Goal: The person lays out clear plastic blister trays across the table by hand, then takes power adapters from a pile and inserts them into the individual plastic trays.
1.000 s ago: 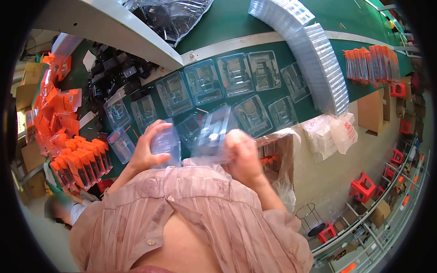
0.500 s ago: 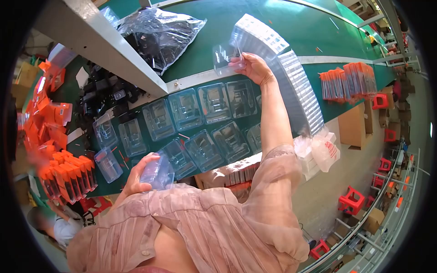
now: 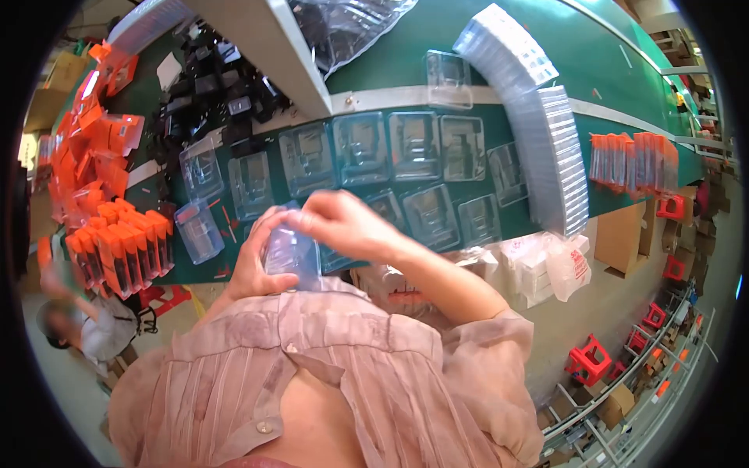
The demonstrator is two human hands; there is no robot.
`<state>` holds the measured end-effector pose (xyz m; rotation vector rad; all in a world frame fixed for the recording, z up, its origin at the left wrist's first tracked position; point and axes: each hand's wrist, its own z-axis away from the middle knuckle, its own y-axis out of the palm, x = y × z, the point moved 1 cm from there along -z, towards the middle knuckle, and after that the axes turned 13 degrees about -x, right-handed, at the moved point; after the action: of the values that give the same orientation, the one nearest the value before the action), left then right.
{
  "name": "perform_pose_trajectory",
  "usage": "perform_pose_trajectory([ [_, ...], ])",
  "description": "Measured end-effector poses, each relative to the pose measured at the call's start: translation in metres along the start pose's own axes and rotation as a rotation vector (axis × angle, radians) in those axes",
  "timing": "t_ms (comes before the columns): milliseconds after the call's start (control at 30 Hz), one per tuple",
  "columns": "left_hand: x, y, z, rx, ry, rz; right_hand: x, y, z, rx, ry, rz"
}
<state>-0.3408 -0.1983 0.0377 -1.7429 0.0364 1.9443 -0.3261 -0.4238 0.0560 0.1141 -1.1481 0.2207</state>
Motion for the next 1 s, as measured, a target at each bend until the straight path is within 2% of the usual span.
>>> perform_pose_trajectory([
  [33, -0.005, 0.001, -0.002, 0.001, 0.042, -0.046, -0.005, 0.017, 0.010, 0.106, 0.110, -0.067],
  [67, -0.010, 0.000, -0.003, -0.002, 0.077, -0.095, -0.013, 0.034, 0.018, 0.083, 0.135, -0.305],
  [167, -0.016, 0.001, 0.002, 0.000, 0.093, -0.162, -0.008, 0.039, 0.027, 0.014, 0.365, -0.542],
  [400, -0.015, 0.003, 0.004, 0.020, 0.098, -0.185, -0.022, 0.049, 0.039, -0.063, 0.317, -0.603],
  [600, -0.020, 0.006, 0.003, 0.032, 0.105, -0.210, -0.021, 0.053, 0.044, -0.139, 0.381, -0.565],
  [767, -0.026, 0.012, 0.001, 0.047, 0.133, -0.252, -0.021, 0.043, 0.037, -0.067, 0.341, -0.449],
  [867, -0.025, 0.014, 0.000, 0.047, 0.164, -0.263, -0.017, 0.040, 0.044, -0.089, 0.326, -0.533],
  [900, -0.023, 0.013, 0.002, 0.044, 0.176, -0.265, -0.022, 0.038, 0.046, -0.122, 0.323, -0.503],
  [1000, -0.016, 0.003, 0.008, -0.080, 0.064, -0.257, -0.025, 0.023, 0.058, -0.450, 0.333, -0.642],
])
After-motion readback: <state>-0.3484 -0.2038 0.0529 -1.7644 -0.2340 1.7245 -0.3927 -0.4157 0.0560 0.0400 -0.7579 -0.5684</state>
